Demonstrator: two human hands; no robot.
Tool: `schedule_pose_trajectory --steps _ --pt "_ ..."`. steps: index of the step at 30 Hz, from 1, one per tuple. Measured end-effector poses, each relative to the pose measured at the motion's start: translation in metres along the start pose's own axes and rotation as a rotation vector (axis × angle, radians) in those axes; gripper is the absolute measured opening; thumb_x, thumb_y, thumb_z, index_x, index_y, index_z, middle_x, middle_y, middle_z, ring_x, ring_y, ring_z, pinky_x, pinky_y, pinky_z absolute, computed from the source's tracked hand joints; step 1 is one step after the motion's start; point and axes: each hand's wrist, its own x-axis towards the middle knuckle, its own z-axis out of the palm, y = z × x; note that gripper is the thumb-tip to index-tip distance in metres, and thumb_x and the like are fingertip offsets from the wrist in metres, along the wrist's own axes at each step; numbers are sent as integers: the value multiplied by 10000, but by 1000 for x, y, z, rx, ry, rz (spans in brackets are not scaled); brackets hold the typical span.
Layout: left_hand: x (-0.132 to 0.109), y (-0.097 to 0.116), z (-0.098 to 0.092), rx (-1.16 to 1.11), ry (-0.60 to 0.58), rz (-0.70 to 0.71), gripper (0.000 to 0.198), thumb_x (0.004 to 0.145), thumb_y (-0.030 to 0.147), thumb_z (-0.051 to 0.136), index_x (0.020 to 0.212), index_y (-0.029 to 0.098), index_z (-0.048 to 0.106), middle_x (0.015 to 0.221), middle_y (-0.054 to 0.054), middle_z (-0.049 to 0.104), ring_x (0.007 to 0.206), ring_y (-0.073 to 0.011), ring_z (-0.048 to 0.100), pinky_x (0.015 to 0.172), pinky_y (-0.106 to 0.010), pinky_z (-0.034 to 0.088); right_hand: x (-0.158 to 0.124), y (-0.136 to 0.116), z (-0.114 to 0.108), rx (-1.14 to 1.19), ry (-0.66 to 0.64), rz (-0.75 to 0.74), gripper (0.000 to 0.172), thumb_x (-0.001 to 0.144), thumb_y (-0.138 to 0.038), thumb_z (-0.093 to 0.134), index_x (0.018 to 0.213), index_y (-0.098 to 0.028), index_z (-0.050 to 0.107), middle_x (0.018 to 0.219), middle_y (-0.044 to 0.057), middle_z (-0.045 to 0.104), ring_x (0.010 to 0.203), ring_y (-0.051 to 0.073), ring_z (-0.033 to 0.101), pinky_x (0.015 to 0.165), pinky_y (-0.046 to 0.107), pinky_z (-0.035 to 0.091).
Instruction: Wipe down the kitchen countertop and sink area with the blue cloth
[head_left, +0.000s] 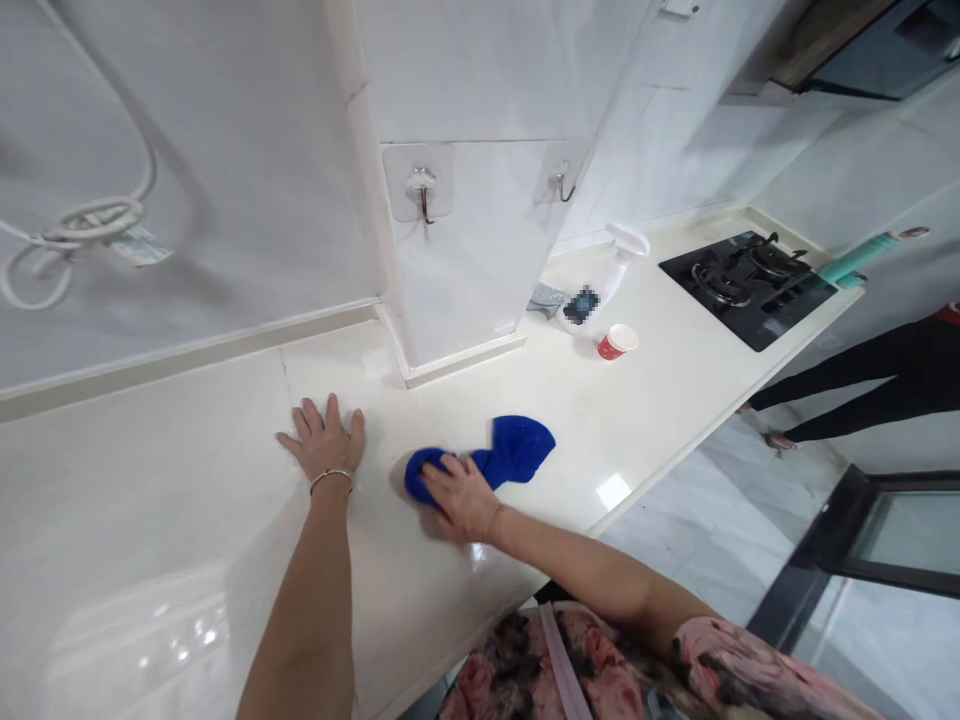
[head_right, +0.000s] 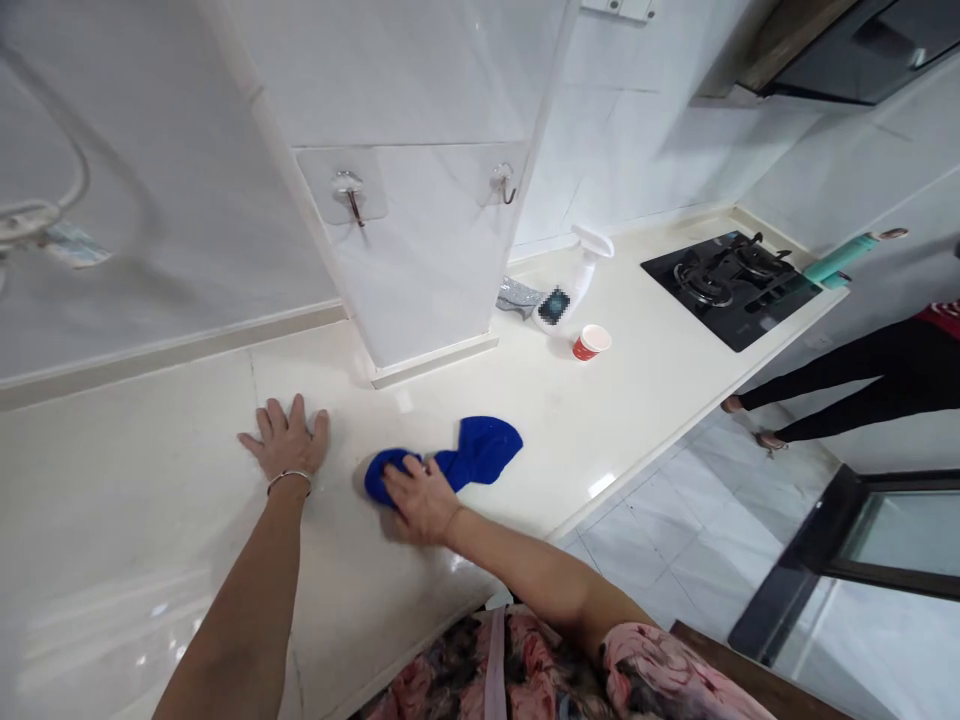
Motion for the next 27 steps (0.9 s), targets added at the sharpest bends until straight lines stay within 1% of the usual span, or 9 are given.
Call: schedule_pose_trajectory --steps 3,6,10,13,17,20,23,25,27 --pt "0 -2 0 -29 -1 -13 747 952 610 233 1544 191 411 1701 -183 191 1585 -371 111 1246 -682 -8 -46 -17 12 77 -60 -183 677 917 -394 573 1536 -158 432 1577 138 477 1403 334 384 1054 495 390" --pt "0 -4 1 -49 3 -26 736 954 603 233 1536 197 428 1703 -167 198 1587 -359 117 1252 -670 -17 -102 -2 17 89 -79 -192 650 922 -372 586 1537 -213 448 1551 104 521 1406 305 416 1101 477 362" --pt "1 -6 -1 -59 5 -25 755 946 601 230 1534 171 430 1701 -164 207 1588 -350 118 1261 -648 -24 -156 52 12 -63 8 70 565 959 -355 549 1509 -234 505 1534 105 542 1368 323 470 1113 516 353" --pt "-3 -6 -3 -48 -12 -28 779 937 571 241 1539 105 402 1693 -178 222 1588 -339 119 1280 -600 -11 -171 106 0 -212 123 340 522 992 -348 481 1484 -183 542 1532 145 535 1321 362 499 1052 533 397" --pt "-28 -1 -6 -34 -36 -10 795 931 548 279 1539 45 379 1684 -199 234 1590 -346 96 1297 -542 43 -156 175 -26 -322 210 611 555 1029 -403 387 1474 -106 535 1559 181 492 1299 400 481 1000 546 423" --pt "-68 0 -11 -80 -63 -14 782 946 563 289 1548 71 375 1694 -184 209 1594 -342 52 1296 -542 73 -122 204 -43 -309 218 677 591 1040 -417 341 1458 -41 522 1565 220 464 1268 398 479 977 539 436" --pt "-124 -12 -20 -116 -17 -130 763 975 571 230 1553 95 375 1693 -177 220 1593 -336 67 1294 -535 102 -78 203 -50 -235 209 602 587 1037 -401 338 1460 -29 508 1556 246 457 1251 380 482 969 518 436" --pt "-170 -30 -28 -75 46 -237 756 986 571 187 1549 109 388 1684 -179 251 1588 -351 106 1285 -572 113 -48 189 -51 -184 194 503 578 1035 -386 342 1480 -49 489 1552 243 458 1264 371 475 990 512 421" --pt "-220 -53 -36 7 107 -316 781 983 566 167 1512 57 431 1653 -239 292 1571 -400 158 1253 -631 182 -20 169 -51 -153 167 388 583 1034 -380 335 1500 -57 468 1559 236 450 1293 375 452 1017 514 401"
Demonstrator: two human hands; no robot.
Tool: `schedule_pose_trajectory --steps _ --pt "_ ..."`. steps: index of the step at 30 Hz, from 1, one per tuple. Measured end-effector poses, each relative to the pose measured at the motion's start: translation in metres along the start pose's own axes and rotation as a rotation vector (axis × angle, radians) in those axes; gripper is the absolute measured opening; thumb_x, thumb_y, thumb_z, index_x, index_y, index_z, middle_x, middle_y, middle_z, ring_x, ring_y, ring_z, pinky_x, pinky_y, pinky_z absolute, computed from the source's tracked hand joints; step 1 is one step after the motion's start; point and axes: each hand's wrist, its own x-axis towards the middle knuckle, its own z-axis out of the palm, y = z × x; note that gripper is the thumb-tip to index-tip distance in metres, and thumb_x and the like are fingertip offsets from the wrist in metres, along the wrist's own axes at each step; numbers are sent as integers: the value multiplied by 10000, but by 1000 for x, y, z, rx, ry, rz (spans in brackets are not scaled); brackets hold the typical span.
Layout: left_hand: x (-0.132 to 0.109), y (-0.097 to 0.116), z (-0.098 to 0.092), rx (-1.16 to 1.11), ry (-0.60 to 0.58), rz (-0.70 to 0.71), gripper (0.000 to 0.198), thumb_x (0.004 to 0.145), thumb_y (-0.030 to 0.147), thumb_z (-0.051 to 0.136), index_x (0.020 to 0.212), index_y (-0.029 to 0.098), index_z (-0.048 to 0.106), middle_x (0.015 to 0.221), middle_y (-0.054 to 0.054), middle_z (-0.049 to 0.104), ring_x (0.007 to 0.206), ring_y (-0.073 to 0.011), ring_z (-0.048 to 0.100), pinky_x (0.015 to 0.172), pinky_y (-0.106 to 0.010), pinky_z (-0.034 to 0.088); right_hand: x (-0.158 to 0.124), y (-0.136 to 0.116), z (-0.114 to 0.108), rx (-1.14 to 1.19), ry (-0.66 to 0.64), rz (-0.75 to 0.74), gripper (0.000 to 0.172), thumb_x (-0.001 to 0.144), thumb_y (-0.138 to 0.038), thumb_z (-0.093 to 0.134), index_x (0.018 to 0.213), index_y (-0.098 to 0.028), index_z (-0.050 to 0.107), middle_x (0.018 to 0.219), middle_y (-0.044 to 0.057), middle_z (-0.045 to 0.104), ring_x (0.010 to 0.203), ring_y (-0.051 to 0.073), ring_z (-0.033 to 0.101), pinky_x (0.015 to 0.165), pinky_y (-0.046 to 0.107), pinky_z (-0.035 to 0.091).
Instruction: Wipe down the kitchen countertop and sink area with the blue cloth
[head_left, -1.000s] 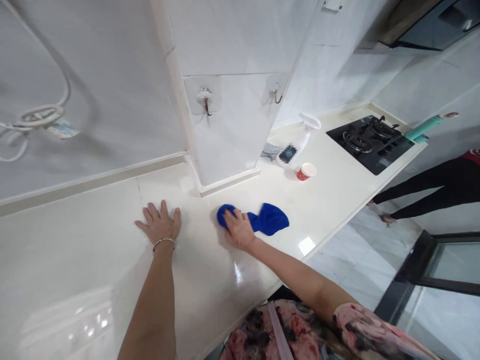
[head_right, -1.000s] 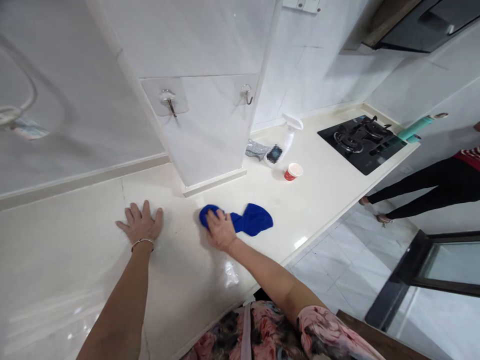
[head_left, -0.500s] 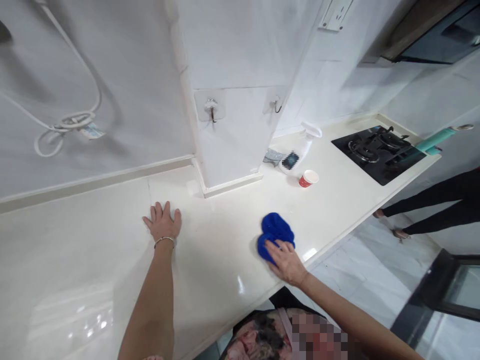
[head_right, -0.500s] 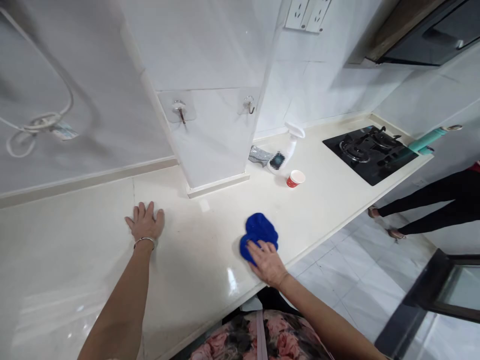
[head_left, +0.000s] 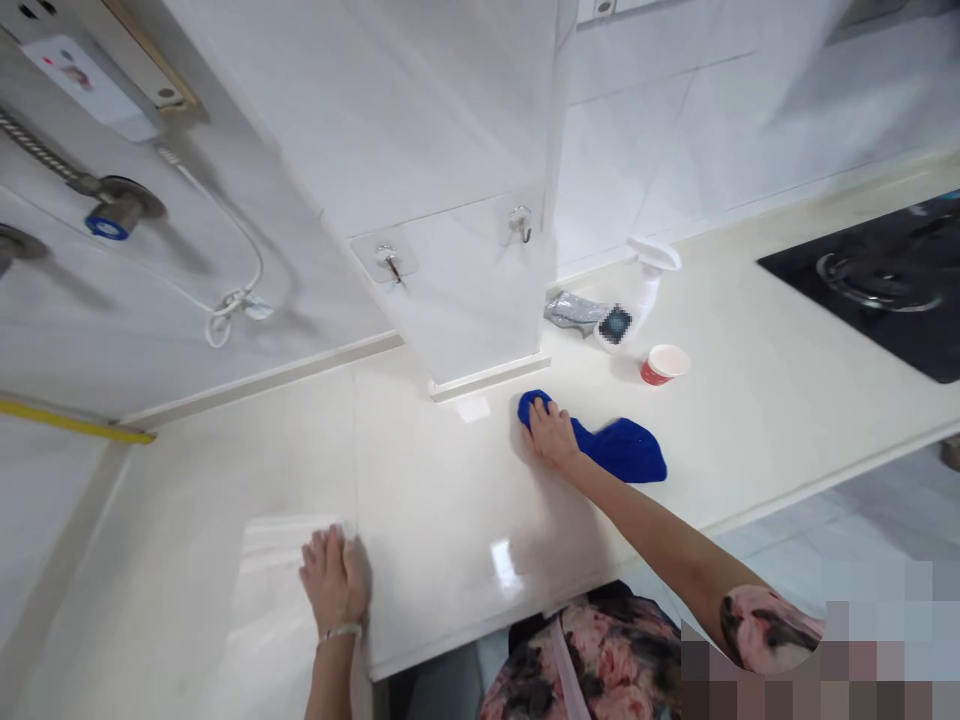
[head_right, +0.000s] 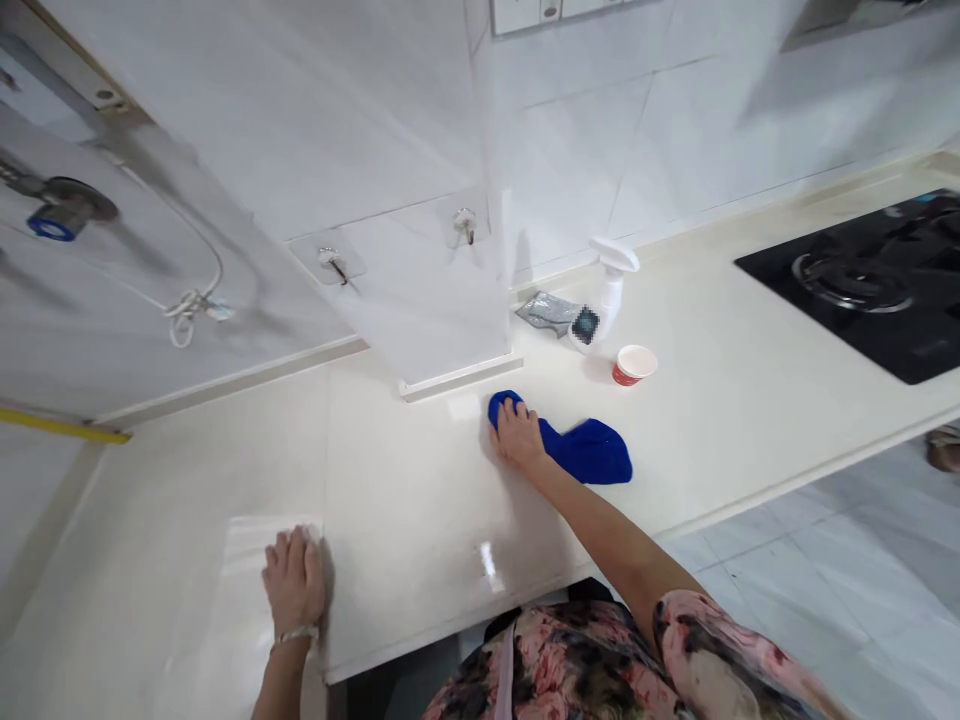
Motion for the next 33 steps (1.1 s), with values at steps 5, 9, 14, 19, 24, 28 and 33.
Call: schedule_pose_trajectory --steps 5,9,14,19,24,28,33 --pt "-88 -68 -19 179 157 -288 824 969 572 162 1453 -16 476 1566 -328 381 1490 -491 289 1145 -728 302 41 -84 -1 44 -69 -324 621 1023 -374 314 1516 -14 427 1578 252 412 1286 384 432 1006 515 406" --pt "-114 -63 -15 162 145 -476 824 968 585 147 1504 22 420 1591 -294 367 1478 -468 327 1158 -695 312 56 -159 2 95 -122 -529 616 1005 -355 356 1507 -7 429 1572 250 420 1284 380 422 987 522 419" --pt "-111 -42 -12 154 169 -600 810 964 639 188 1543 113 396 1651 -221 307 1536 -427 245 1227 -650 223 -5 -210 19 192 -142 -842 546 985 -369 423 1422 -63 538 1538 184 485 1265 365 434 1013 533 398" --pt "-112 -43 -12 165 189 -571 831 948 660 194 1533 112 412 1648 -228 309 1536 -425 240 1223 -653 223 -95 -152 36 380 -216 -1208 447 903 -415 574 1271 -173 652 1356 95 647 1085 290 519 987 475 390" --pt "-112 -42 -9 166 182 -559 941 904 739 130 1543 95 382 1656 -243 269 1544 -444 190 1238 -650 158 -95 -55 21 344 -187 -1071 487 947 -514 563 1361 -263 613 1344 57 670 1127 279 523 1034 519 337" --pt "-113 -41 -5 169 170 -583 957 899 750 114 1556 97 357 1661 -247 251 1553 -444 164 1251 -635 122 -57 -35 12 152 -48 -732 476 1028 -494 420 1413 -279 597 1425 72 631 1306 362 441 1116 646 213" --pt "-117 -45 -1 176 169 -595 894 932 710 144 1568 112 339 1674 -234 232 1568 -420 139 1264 -616 104 -9 -107 20 -50 1 -429 547 1038 -437 332 1473 -185 547 1553 159 493 1313 428 425 1038 641 317"
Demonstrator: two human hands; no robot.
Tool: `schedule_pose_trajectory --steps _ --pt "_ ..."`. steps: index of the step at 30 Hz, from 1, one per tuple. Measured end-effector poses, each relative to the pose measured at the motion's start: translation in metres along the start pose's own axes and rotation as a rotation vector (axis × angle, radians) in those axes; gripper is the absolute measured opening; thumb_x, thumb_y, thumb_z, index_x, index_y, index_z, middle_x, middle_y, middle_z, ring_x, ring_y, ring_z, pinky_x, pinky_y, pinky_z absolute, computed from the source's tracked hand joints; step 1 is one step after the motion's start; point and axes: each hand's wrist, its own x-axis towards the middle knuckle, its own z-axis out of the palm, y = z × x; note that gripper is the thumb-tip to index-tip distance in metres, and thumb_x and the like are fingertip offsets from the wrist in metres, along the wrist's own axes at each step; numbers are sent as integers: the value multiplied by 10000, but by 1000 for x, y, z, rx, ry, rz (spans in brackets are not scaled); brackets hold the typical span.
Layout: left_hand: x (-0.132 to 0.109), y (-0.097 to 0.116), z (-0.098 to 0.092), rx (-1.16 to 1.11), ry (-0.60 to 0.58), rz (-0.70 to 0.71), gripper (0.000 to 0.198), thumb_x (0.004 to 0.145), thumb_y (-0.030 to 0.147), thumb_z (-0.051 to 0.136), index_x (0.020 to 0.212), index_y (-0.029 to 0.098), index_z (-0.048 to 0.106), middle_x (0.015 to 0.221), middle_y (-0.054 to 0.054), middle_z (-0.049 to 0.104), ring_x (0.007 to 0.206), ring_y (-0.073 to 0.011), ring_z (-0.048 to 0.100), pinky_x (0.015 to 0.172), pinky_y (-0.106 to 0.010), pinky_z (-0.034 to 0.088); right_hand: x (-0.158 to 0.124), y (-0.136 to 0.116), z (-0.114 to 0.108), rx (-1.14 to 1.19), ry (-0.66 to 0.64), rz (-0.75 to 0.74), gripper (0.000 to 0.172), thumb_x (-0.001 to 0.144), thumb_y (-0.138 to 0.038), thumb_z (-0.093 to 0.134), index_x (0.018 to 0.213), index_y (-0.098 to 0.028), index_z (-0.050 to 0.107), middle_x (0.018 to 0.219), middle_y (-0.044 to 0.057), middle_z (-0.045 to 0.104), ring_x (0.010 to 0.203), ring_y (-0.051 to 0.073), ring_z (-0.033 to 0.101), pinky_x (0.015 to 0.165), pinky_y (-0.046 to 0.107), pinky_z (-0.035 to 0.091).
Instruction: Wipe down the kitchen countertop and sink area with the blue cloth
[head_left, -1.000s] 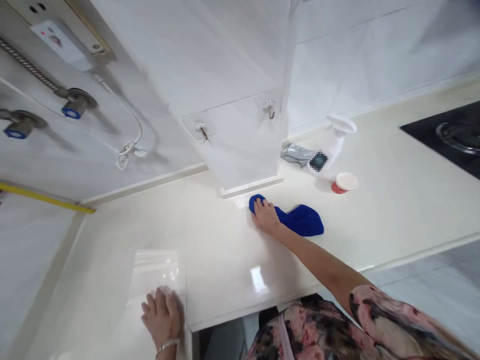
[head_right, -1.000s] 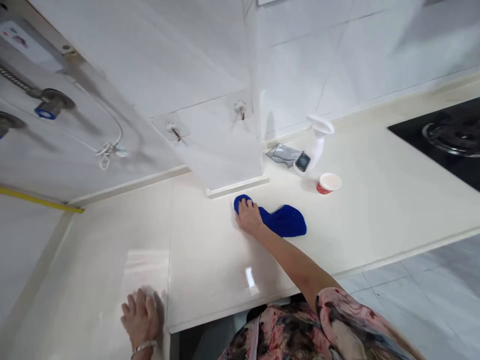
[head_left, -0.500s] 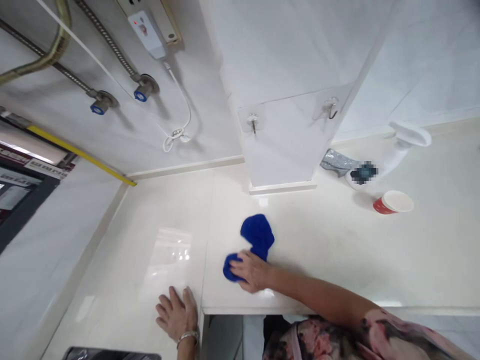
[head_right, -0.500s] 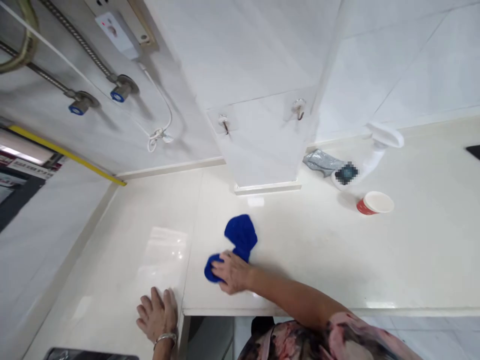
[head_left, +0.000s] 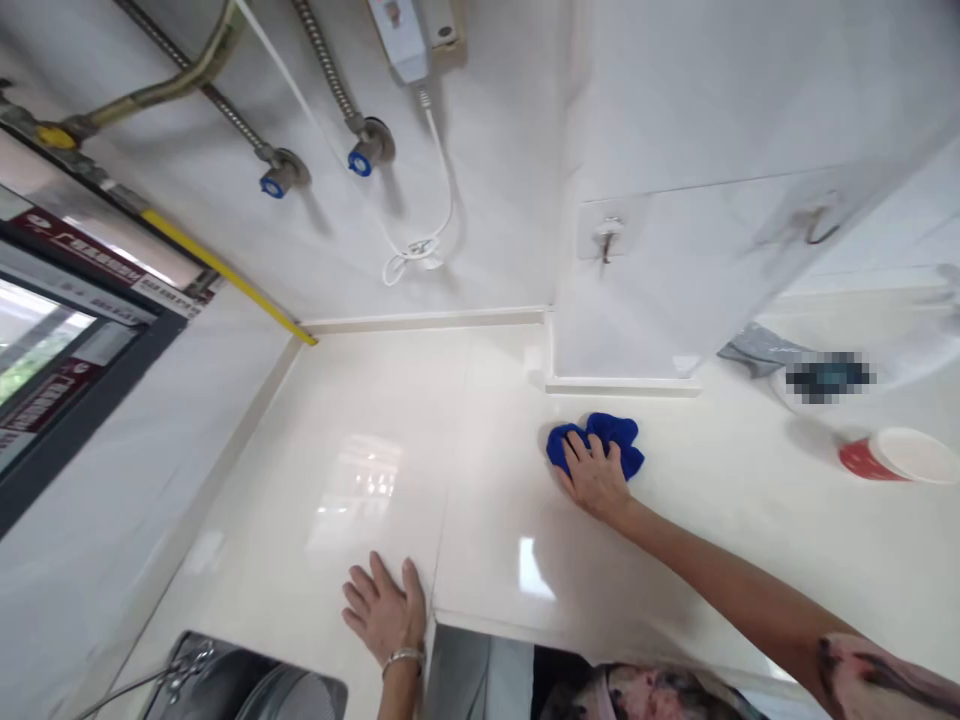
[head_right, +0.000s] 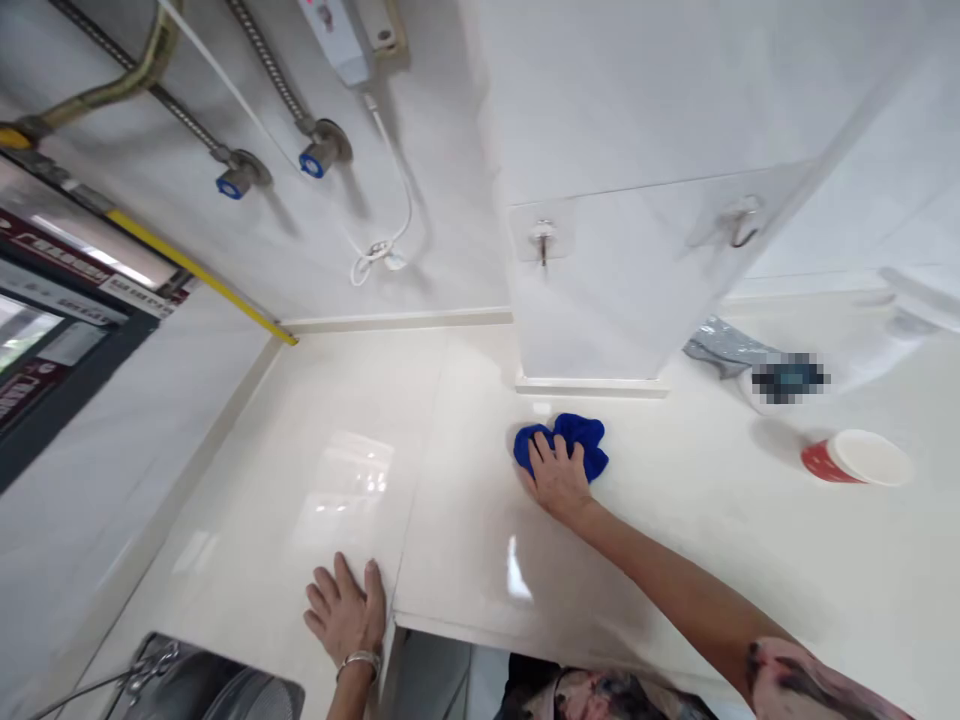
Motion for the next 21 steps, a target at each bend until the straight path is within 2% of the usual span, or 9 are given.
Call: schedule_pose_trajectory --steps 6,8,10,13,16,18,21 --pt "-3 -2 0 20 15 -2 798 973 627 195 1565 116 352 1672 -230 246 1567 -415 156 1260 -623 140 125 -74 -1 21 -13 12 600 1040 -419 273 1522 -114 458 1589 204 419 1315 434 401 1017 613 336" --pt "-3 -3 1 27 24 7 770 981 607 218 1564 123 357 1669 -227 257 1564 -416 167 1257 -628 153 154 -104 0 52 -29 4 600 1035 -410 279 1527 -111 447 1599 203 402 1313 435 398 1012 605 338" --pt "-4 -3 1 32 35 13 743 989 583 240 1563 127 361 1666 -224 267 1564 -412 172 1256 -628 163 165 -140 2 90 -47 -64 595 1032 -409 286 1525 -117 447 1607 190 394 1323 434 385 1012 596 339" --pt "-5 -4 2 29 40 4 694 1005 530 245 1558 131 374 1665 -218 275 1568 -400 166 1257 -625 169 145 -199 7 165 -70 -287 586 1032 -421 302 1523 -135 446 1611 164 397 1335 420 373 1022 583 338" --pt "-5 -5 2 16 39 -12 659 1015 488 235 1557 140 379 1669 -208 271 1571 -388 162 1260 -623 168 96 -239 12 270 -94 -519 581 1030 -440 335 1520 -147 442 1594 152 426 1336 401 377 1039 580 333" --pt "-3 -7 2 -1 32 -17 640 1018 465 237 1560 153 375 1674 -196 265 1573 -378 165 1261 -621 170 59 -246 14 337 -110 -621 578 1022 -448 376 1510 -147 451 1573 150 454 1350 399 369 1051 585 328" --pt "-1 -9 0 -36 24 -24 621 1018 449 243 1562 178 376 1676 -180 267 1573 -365 174 1262 -619 174 9 -231 17 418 -120 -740 573 1002 -464 448 1485 -157 479 1543 146 493 1352 384 382 1078 586 315"
